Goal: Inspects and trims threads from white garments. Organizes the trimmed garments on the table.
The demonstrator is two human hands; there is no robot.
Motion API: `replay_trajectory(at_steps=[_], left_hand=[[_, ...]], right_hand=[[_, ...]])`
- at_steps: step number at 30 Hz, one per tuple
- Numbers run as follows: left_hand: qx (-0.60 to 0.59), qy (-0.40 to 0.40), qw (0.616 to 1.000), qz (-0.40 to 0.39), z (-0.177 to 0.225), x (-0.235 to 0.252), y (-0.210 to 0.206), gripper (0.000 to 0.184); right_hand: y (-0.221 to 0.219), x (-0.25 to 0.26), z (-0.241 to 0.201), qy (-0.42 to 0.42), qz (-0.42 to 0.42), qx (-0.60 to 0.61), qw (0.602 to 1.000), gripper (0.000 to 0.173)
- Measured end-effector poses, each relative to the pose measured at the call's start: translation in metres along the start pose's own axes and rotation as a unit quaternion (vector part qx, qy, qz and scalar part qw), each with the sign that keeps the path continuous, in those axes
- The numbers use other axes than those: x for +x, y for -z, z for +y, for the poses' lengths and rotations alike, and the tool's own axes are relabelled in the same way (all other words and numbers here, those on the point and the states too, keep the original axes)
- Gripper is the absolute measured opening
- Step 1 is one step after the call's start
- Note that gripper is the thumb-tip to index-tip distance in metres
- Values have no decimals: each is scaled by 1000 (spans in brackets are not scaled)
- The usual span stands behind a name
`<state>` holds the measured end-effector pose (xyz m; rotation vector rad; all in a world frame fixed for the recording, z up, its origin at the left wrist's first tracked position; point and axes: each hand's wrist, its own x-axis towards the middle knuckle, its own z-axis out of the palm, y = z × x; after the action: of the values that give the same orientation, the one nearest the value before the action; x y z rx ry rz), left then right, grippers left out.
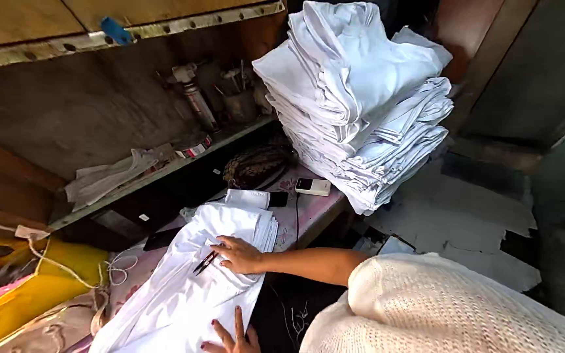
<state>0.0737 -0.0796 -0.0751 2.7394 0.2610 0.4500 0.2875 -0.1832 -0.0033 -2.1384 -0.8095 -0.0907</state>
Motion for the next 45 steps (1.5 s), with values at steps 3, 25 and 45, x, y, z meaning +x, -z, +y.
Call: replay_trajectory(at_steps=[3,25,45], left_hand=[[5,-44,999,11,-1,11,5,66],[17,3,986,-163,13,76,34,58],[-113,0,992,-58,11,71,29,46]], right_hand=[[17,-45,-3,-4,7,18,1000,52],[64,-291,101,-539,-214,130,804,39],[185,-218,-8,-328,-176,359,856,29]])
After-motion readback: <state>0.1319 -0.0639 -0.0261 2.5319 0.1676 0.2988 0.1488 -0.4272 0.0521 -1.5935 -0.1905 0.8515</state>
